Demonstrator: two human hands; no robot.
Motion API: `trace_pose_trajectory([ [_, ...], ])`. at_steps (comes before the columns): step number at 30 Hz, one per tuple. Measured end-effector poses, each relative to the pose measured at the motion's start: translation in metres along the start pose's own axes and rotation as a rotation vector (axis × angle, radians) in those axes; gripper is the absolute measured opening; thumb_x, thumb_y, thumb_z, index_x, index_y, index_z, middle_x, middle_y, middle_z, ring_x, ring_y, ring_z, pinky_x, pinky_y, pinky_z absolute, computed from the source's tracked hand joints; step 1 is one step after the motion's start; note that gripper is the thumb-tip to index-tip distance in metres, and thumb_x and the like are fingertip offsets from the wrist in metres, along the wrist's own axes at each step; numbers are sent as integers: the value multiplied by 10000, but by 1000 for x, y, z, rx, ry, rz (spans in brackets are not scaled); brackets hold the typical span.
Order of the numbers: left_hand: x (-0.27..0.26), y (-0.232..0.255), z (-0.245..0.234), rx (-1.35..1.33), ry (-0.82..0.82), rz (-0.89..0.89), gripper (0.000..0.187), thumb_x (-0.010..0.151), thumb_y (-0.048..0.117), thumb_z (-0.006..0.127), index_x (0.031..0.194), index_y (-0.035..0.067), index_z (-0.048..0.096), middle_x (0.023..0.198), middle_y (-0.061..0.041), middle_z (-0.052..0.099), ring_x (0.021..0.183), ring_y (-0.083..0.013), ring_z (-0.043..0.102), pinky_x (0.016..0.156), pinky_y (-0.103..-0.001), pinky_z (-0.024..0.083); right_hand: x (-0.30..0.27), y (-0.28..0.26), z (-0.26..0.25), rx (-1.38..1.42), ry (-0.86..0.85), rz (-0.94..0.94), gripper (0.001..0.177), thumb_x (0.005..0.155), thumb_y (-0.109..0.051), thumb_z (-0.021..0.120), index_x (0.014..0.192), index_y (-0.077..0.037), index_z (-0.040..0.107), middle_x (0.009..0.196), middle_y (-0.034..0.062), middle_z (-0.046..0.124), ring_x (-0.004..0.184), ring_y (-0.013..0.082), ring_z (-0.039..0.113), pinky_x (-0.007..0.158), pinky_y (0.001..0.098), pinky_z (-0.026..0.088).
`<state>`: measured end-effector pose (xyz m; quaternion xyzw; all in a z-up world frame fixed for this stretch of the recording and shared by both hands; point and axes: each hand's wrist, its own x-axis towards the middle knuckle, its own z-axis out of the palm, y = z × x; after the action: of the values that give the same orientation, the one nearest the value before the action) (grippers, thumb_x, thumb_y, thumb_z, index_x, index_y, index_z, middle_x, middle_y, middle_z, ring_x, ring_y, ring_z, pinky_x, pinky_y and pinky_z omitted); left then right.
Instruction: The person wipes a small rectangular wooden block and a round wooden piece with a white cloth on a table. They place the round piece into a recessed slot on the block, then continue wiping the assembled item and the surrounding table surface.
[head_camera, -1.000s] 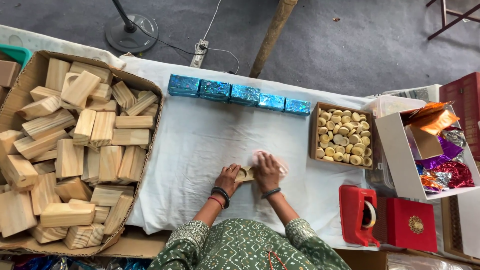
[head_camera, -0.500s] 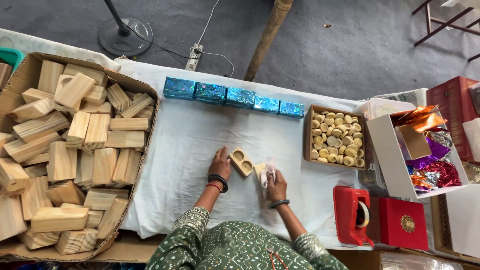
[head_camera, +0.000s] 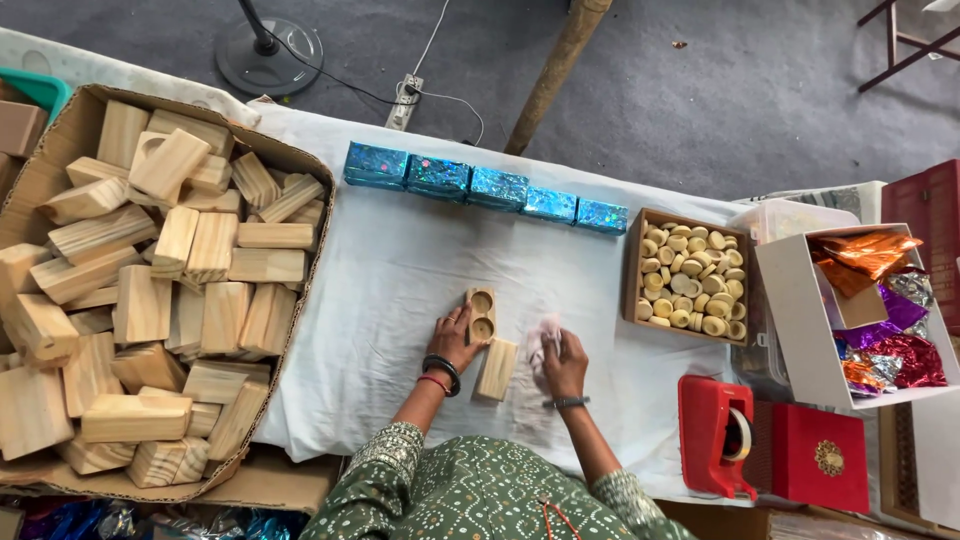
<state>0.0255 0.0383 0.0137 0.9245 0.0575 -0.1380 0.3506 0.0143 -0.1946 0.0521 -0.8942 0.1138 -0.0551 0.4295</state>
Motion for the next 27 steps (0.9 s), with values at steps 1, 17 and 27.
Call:
trace_pose_trajectory([
  [1, 0, 1, -2, -2, -1, 0, 972, 787, 413, 848, 1578, 232, 314, 1540, -58, 419, 1336, -309, 446, 1108, -397, 435, 9, 2, 10, -3, 0, 0, 260, 930, -218, 721, 1100, -24, 692, 939, 146, 712, 783, 311, 708, 680, 406, 563],
  [17, -3, 5, -25, 127, -96, -5, 925, 805, 422, 827, 1580, 293, 340, 1531, 75, 445, 1295, -222, 490, 1063, -359, 489, 107, 12, 131, -86, -309, -133, 272, 868, -200, 706, 1102, -63, 723, 992, 194, 721, 909, 373, 703, 800, 446, 551],
  [27, 1, 1, -19, 216, -113, 17, 978, 786, 543, 799, 1600, 342, 295, 1537, 99, 416, 1261, -233, 495, 1034, -372, 514, 41, 37, 76, -125, -541, 9, 182, 880, -197, 654, 960, -48, 722, 870, 197, 716, 782, 340, 733, 742, 432, 561],
])
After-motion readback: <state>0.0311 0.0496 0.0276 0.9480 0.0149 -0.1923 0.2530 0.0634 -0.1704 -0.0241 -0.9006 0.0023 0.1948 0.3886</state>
